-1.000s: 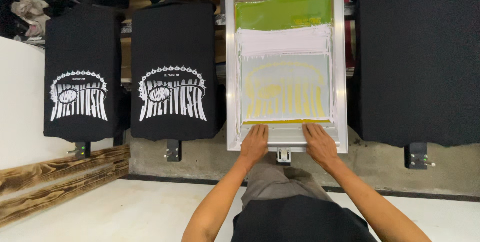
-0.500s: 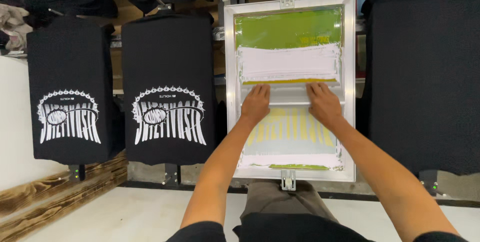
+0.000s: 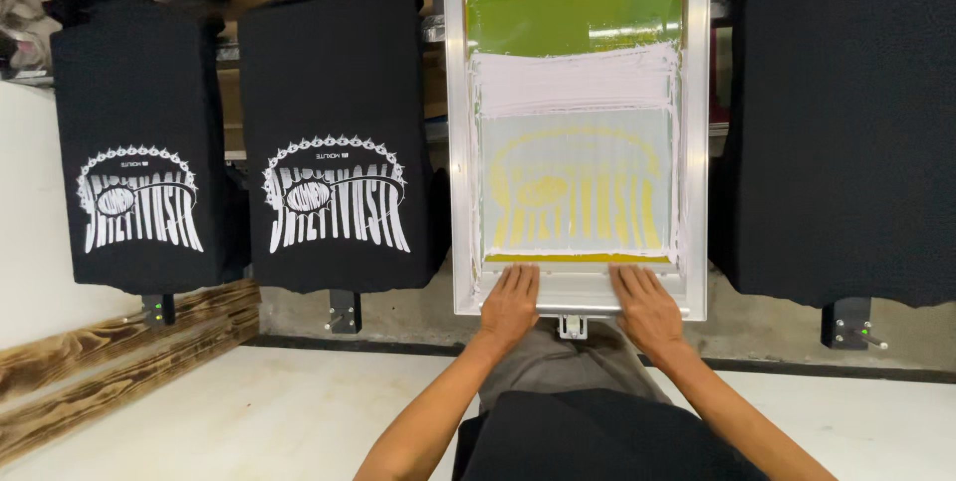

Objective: The person uses a squeegee to pull green ink across a screen printing frame, applying a design onto a black t-shirt. They repeat this process on several t-shirts arranged on a multi-station press.

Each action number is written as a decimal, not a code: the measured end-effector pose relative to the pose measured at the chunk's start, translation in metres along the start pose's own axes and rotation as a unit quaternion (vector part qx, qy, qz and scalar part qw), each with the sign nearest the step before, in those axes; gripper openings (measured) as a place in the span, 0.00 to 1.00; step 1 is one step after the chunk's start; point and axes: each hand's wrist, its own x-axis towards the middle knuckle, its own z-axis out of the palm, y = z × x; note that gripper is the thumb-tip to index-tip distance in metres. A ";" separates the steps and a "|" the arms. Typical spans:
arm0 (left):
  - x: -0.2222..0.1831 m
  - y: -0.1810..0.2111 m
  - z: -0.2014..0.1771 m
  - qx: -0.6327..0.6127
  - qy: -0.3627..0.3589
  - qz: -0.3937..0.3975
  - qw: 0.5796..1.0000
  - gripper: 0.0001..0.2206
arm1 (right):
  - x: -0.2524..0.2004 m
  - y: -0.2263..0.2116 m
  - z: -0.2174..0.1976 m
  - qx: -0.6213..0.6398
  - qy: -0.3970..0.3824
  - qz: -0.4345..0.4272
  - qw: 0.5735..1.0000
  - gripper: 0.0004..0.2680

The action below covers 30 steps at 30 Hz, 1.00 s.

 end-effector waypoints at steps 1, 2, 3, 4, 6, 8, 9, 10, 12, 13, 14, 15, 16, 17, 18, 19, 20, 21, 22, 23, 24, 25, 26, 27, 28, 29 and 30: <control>0.005 -0.004 0.006 -0.002 -0.003 0.000 1.000 0.26 | 0.006 0.005 0.010 0.001 -0.003 0.001 1.000 0.26; 0.011 -0.009 0.013 0.017 0.028 0.001 0.999 0.25 | 0.013 0.010 0.021 -0.001 0.038 -0.003 0.999 0.25; 0.019 -0.015 0.020 0.036 0.059 0.003 0.998 0.25 | 0.022 0.016 0.031 -0.005 0.079 -0.005 0.997 0.25; 0.036 -0.029 0.029 0.033 0.058 0.004 0.998 0.25 | 0.040 0.026 0.034 -0.005 0.077 -0.003 0.997 0.25; 0.064 -0.053 0.045 0.050 0.102 0.008 0.993 0.22 | 0.072 0.043 0.038 -0.011 0.112 0.005 0.994 0.28; 0.104 -0.079 0.047 0.057 0.109 0.012 0.992 0.21 | 0.115 0.067 0.038 -0.024 0.114 0.005 0.993 0.28; 0.124 -0.092 0.046 0.065 0.118 0.017 0.991 0.20 | 0.135 0.078 0.036 -0.037 0.118 0.005 0.992 0.28; 0.152 -0.109 0.048 0.066 0.120 0.019 0.990 0.20 | 0.162 0.094 0.028 -0.039 0.121 0.006 0.992 0.28; 0.186 -0.130 0.050 0.060 0.100 0.008 0.993 0.20 | 0.197 0.112 0.015 -0.029 0.128 0.008 0.991 0.28; 0.191 -0.131 0.047 0.062 0.102 0.007 0.993 0.20 | 0.201 0.114 0.006 -0.030 0.129 0.007 0.991 0.28; 0.195 -0.131 0.043 0.047 0.077 -0.014 0.996 0.19 | 0.204 0.114 -0.004 -0.035 0.134 0.020 0.990 0.25; 0.196 -0.131 0.039 0.032 0.051 -0.036 0.998 0.19 | 0.205 0.112 -0.014 -0.039 0.138 0.031 0.989 0.22; 0.178 -0.120 0.034 0.033 0.051 -0.038 0.997 0.19 | 0.188 0.104 -0.010 -0.039 0.139 0.029 0.989 0.22; 0.161 -0.108 0.029 0.032 0.053 -0.034 0.998 0.20 | 0.171 0.098 -0.008 -0.045 0.143 0.025 0.988 0.22; 0.146 -0.097 0.024 0.030 0.055 -0.030 0.998 0.20 | 0.156 0.092 -0.005 -0.052 0.146 0.021 0.988 0.22; 0.123 -0.080 0.015 0.031 0.054 -0.031 0.998 0.20 | 0.127 0.080 0.006 -0.051 0.145 0.020 0.988 0.22; 0.101 -0.063 0.007 0.025 0.048 -0.025 0.998 0.20 | 0.100 0.069 0.017 -0.023 0.111 0.017 0.993 0.23; 0.077 -0.045 0.000 0.017 0.040 -0.018 0.999 0.19 | 0.070 0.056 0.029 0.006 0.075 0.016 0.997 0.25; 0.057 -0.029 -0.010 0.016 0.037 -0.019 0.999 0.19 | 0.047 0.039 0.015 0.008 0.073 0.015 0.997 0.25; 0.039 -0.015 -0.020 0.002 0.016 -0.017 1.000 0.20 | 0.026 0.023 0.001 0.010 0.025 0.014 1.000 0.26; 0.023 -0.002 -0.030 -0.013 -0.006 -0.015 1.000 0.21 | 0.007 0.007 -0.014 0.011 -0.023 0.012 1.000 0.27; 0.011 0.003 -0.021 -0.014 -0.007 -0.014 1.000 0.21 | -0.004 0.003 -0.001 0.013 -0.024 0.014 1.000 0.27; -0.001 0.007 -0.013 -0.012 -0.013 -0.015 1.000 0.23 | -0.012 -0.001 0.012 0.012 -0.038 0.014 0.999 0.29; -0.010 0.011 -0.003 -0.011 -0.017 -0.017 1.000 0.25 | -0.019 -0.003 0.025 0.009 -0.051 0.013 0.999 0.31; -0.006 0.007 0.002 -0.012 -0.018 -0.016 1.000 0.25 | -0.012 0.000 0.022 0.009 -0.052 0.014 0.999 0.31; -0.002 0.004 0.006 0.001 -0.008 -0.011 1.000 0.27 | -0.005 0.002 0.019 0.012 -0.006 0.008 1.000 0.28; 0.001 0.000 0.010 0.013 0.001 -0.005 1.000 0.29 | 0.002 0.005 0.015 0.015 0.039 0.002 0.999 0.26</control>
